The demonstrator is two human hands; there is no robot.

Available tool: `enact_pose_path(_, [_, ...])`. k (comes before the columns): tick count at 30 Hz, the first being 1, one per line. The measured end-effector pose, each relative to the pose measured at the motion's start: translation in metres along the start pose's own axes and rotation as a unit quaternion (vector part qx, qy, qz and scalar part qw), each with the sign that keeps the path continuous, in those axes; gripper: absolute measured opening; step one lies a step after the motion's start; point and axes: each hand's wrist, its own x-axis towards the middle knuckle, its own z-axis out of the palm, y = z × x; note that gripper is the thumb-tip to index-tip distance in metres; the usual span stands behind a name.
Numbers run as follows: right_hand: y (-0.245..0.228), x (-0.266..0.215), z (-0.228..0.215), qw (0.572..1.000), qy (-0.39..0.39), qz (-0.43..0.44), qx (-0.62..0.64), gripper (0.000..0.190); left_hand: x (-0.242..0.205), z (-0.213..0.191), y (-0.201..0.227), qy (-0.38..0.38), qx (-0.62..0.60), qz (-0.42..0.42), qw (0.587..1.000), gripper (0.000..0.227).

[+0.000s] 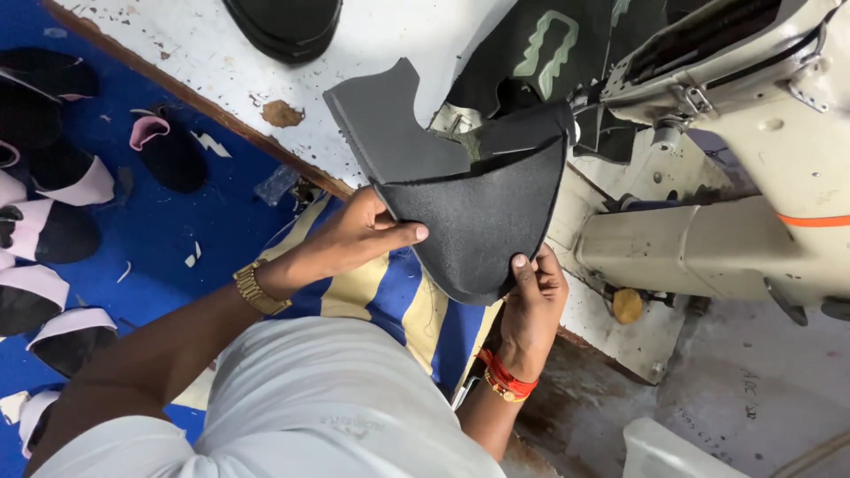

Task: The person uses a sewing machine to stitch black shoe parts with a green logo. They repeatedly guide the shoe parts under the needle, cut threads, and handle the parts to align them for sewing.

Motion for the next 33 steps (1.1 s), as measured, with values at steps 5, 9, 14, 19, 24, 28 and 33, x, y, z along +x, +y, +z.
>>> enact_pose_path(5, [-0.004, -0.003, 0.004, 0.999, 0.012, 0.012, -0.039, 0.021, -0.001, 0.0, -0.004, 0.003, -0.034, 0.013, 0.999, 0.024])
enact_pose_path(9, [-0.012, -0.005, 0.012, 1.0, -0.002, 0.02, -0.015, 0.03, 0.0, -0.001, 0.004, -0.004, -0.026, 0.041, 0.999, 0.025])
enact_pose_path(14, [0.004, -0.006, -0.01, 0.999, -0.046, -0.009, 0.001, 0.036, -0.002, -0.006, 0.001, 0.001, -0.02, 0.022, 1.0, 0.02])
enact_pose_path(19, [-0.025, -0.012, 0.01, 0.999, -0.035, 0.021, -0.013, 0.047, 0.001, -0.002, 0.014, 0.028, -0.049, 0.031, 0.998, 0.021])
enact_pose_path(24, [-0.003, -0.019, -0.018, 0.996, -0.07, 0.01, 0.054, 0.053, -0.001, -0.004, -0.002, 0.02, -0.118, 0.014, 0.993, 0.024])
enact_pose_path(28, [-0.034, -0.021, 0.01, 0.991, -0.07, 0.045, 0.1, 0.065, 0.0, 0.0, -0.002, 0.025, -0.128, 0.018, 0.991, 0.034])
enact_pose_path(33, [-0.031, -0.025, 0.001, 0.993, -0.097, -0.003, 0.066, 0.077, 0.004, 0.007, 0.02, 0.017, -0.165, 0.051, 0.985, 0.033])
